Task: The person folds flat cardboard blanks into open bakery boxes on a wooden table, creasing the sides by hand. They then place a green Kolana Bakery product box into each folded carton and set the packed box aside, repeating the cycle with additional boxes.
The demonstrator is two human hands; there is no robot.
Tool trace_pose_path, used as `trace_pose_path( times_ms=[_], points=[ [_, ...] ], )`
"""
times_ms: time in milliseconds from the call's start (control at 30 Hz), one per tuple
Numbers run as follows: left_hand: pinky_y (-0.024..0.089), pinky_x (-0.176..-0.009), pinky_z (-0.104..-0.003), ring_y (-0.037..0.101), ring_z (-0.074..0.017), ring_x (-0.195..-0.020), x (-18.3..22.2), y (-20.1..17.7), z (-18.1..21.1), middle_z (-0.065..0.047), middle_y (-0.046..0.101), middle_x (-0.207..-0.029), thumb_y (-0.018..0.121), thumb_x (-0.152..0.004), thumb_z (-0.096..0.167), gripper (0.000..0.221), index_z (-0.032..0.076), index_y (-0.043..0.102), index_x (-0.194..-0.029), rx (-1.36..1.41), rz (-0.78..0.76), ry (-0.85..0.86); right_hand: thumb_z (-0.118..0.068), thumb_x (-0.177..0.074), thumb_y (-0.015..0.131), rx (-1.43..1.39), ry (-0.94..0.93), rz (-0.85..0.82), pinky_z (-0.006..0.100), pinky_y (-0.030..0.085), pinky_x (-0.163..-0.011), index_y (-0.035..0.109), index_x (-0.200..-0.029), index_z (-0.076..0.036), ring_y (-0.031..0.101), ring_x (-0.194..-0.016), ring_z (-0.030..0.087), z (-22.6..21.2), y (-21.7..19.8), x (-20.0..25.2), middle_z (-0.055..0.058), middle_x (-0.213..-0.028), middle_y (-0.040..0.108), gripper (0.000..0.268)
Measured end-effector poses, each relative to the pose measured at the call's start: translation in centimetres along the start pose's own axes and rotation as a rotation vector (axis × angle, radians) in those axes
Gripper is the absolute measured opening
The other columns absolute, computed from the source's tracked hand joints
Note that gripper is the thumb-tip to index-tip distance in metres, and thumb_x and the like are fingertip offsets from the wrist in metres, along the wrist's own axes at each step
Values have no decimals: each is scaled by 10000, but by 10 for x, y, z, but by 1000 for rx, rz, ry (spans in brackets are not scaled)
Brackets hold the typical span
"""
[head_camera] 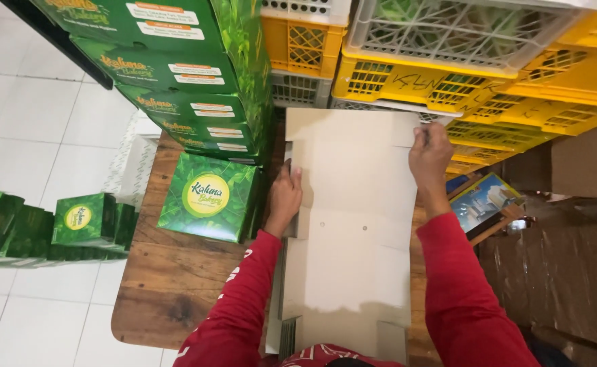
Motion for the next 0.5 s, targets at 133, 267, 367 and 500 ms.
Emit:
trace_pose_path(
  times_ms=[133,267,367,500],
  points=[
    [542,-825,-519,675,-494,-959,-1,5,-18,-319,692,-1050,703,-941,409,606,-13,540,-1344,-43,-83,-42,-71,-1065,689,-303,281,-78,374,490,-646,544,-1041,-3,626,-730,244,36,-10,9,108,-834,637,161],
    [581,-868,-445,744,-394,-993,3,17,-45,-215,771,-1080,599,-1052,478,511,8,694,-1228,189,-238,42,-97,-1131,612,-566,344,-149,340,523,-732,501,-1112,1,572,-860,124,24,-43,5,63,-928,590,149],
    [514,-928,-375,658,-264,-1087,28,20,-62,-109,702,-1219,523,-1013,570,680,0,605,-1374,514,-492,-272,-103,-1145,542,-813,439,-185,327,604,-754,454,-1187,-17,617,-907,115,6,-56,8,48,-1026,592,129],
    [428,-1119,-283,546,-140,-1342,38,32,-69,-6,572,-1467,416,-979,644,751,83,458,-1477,1078,-575,-375,-98,-1148,502,-1048,536,-161,339,640,-740,403,-1240,-41,694,-866,178,-14,-72,11,81,-1083,633,147]
  ],
)
Point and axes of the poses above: each hand's wrist, its own x-axis away from the middle knuckle, its own y-axis out of the palm, z = x × y, the point moved 8 cm from there along -x, towards the middle knuckle
